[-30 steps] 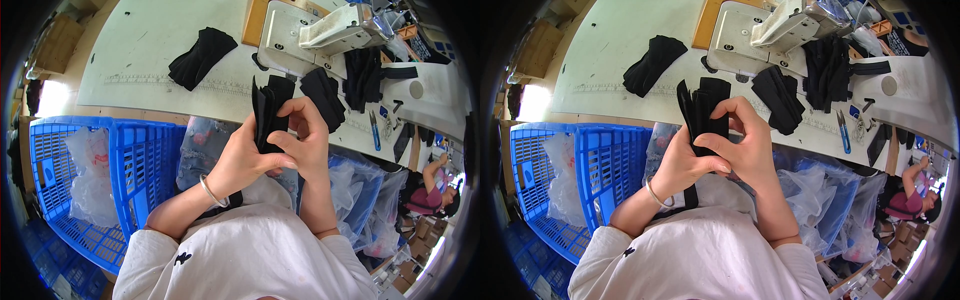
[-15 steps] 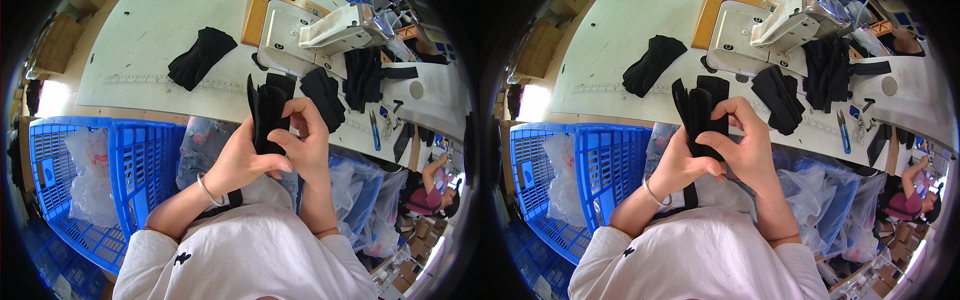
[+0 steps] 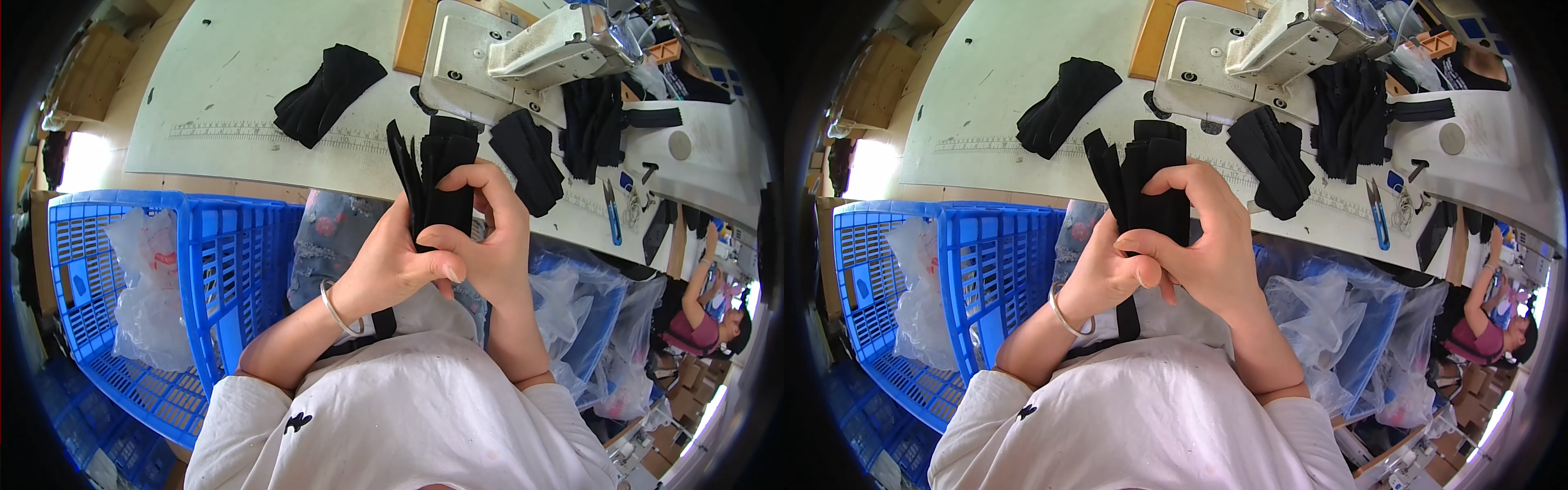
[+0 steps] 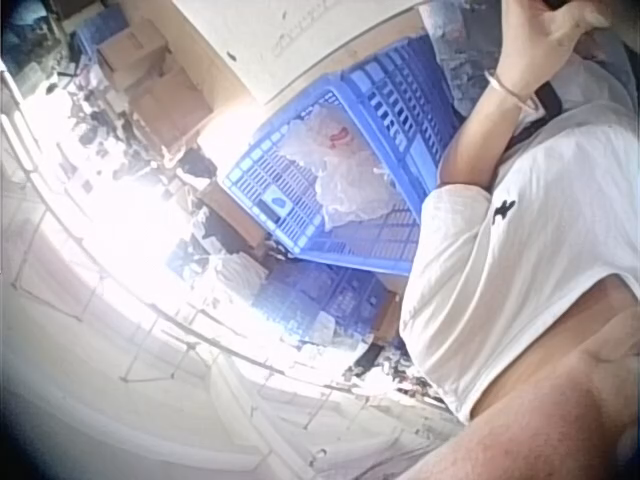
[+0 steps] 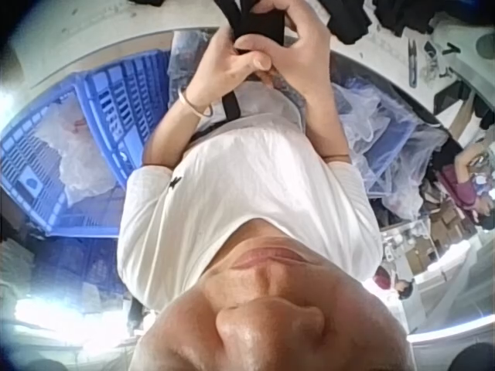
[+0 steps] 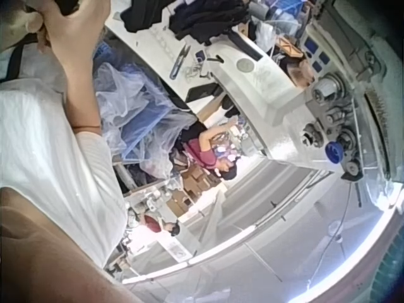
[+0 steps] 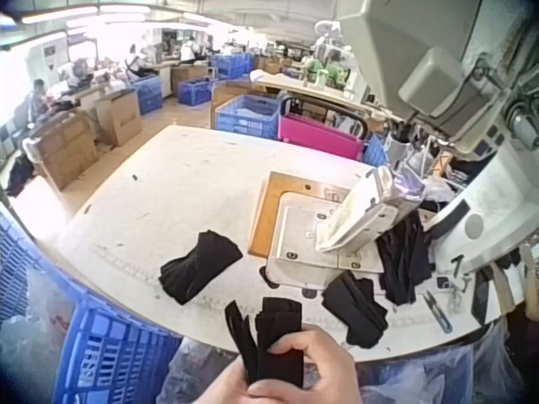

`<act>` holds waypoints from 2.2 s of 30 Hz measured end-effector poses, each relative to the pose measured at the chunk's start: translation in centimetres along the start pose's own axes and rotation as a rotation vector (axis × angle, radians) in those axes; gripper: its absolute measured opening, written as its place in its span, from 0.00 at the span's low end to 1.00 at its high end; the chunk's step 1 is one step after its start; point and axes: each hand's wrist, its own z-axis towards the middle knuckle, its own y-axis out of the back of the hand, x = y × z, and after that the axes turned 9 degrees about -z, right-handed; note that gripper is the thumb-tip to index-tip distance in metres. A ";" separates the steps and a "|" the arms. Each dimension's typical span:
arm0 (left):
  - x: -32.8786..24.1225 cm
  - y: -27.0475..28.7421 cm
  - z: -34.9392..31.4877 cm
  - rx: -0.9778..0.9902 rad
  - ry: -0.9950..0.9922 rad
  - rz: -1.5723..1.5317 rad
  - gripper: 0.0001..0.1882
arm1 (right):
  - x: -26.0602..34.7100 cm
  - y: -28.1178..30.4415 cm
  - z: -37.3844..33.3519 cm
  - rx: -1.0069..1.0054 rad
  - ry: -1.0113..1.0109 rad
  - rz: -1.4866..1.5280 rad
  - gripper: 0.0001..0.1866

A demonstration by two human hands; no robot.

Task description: The worker is sorting, counting, and bundling small black fabric components (likely shoe liners or uppers) at a manufacturing station.

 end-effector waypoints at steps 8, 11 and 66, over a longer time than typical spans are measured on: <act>0.2 0.0 0.2 0.002 -0.023 0.012 0.47 | -0.1 -0.2 -0.2 -0.002 -0.064 0.073 0.18; 0.4 0.1 0.2 0.005 -0.021 0.004 0.46 | -0.2 -0.2 -0.3 0.004 -0.062 0.079 0.16; -0.5 3.7 -2.3 -0.366 -0.405 -0.159 0.14 | 0.7 -7.8 8.3 0.106 0.039 -0.481 0.22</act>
